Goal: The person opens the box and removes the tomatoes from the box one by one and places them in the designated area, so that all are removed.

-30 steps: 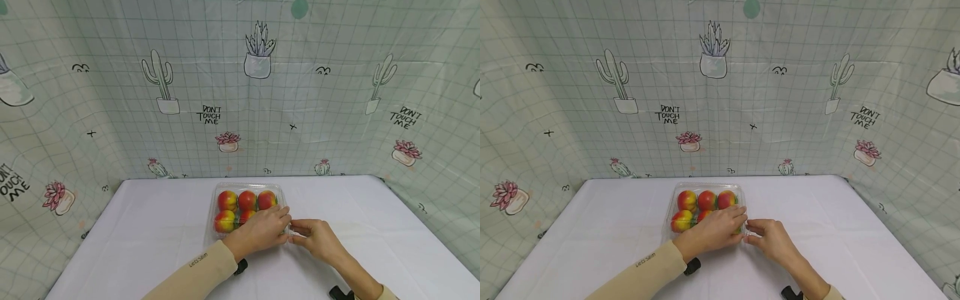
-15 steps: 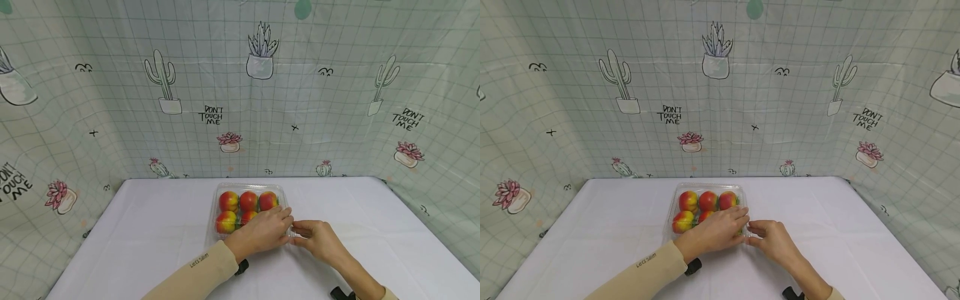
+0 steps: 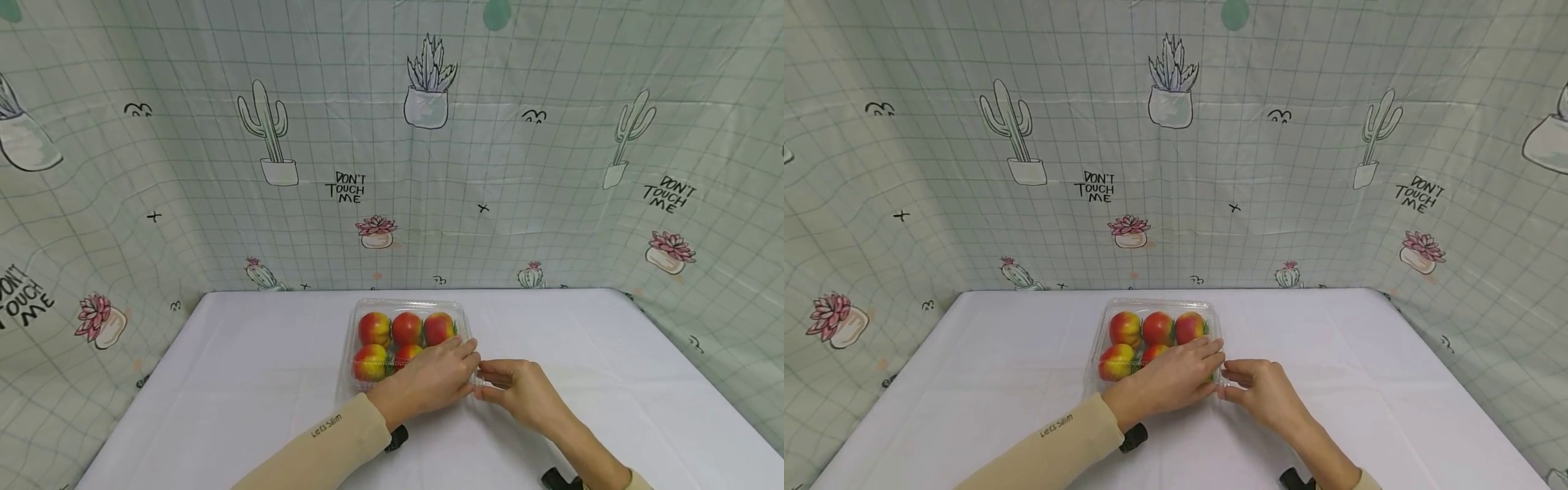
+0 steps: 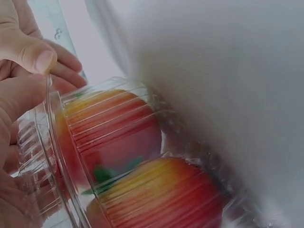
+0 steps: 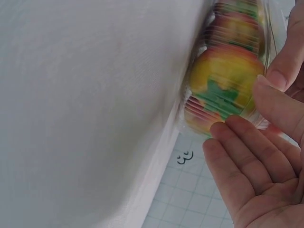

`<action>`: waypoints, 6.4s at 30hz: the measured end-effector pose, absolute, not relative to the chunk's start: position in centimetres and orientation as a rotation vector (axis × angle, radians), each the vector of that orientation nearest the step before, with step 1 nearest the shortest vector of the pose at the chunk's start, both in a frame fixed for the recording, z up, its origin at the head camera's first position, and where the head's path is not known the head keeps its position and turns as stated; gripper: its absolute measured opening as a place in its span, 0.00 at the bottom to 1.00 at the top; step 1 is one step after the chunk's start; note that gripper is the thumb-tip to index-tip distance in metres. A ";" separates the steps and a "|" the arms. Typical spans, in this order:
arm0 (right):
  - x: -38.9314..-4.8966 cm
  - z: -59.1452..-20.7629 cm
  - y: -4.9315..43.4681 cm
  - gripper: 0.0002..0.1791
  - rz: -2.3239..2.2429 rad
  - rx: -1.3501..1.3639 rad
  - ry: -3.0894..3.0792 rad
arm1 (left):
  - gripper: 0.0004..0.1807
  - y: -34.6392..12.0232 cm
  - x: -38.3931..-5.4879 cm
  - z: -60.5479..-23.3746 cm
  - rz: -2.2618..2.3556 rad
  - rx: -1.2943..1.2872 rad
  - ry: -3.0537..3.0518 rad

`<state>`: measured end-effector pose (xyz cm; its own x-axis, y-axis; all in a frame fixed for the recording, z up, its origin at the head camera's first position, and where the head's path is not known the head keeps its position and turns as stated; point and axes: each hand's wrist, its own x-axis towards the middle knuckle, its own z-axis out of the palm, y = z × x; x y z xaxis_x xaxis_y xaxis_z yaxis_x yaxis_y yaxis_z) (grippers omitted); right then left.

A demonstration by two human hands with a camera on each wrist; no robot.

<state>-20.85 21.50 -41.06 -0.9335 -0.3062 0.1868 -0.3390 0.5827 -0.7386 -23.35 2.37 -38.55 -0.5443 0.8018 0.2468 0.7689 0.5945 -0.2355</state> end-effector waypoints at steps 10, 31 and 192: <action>-20.7 -40.7 21.4 0.26 1.315 0.588 -2.724 | 0.20 2.4 -23.3 -38.4 0.130 -1.279 -2.497; -20.7 -40.5 21.5 0.33 1.233 0.537 -2.822 | 0.35 2.1 -23.3 -38.0 -0.080 -1.231 -2.664; -16.0 -40.5 21.6 0.30 0.729 0.935 -2.563 | 0.34 -14.0 -15.1 -41.2 -0.952 -0.897 -2.529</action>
<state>-15.98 21.59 -40.54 -0.7365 -0.5053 0.4498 -0.6664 0.6563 -0.3538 -15.10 -14.03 -41.21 -0.7626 0.4507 0.4639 0.6448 0.5871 0.4895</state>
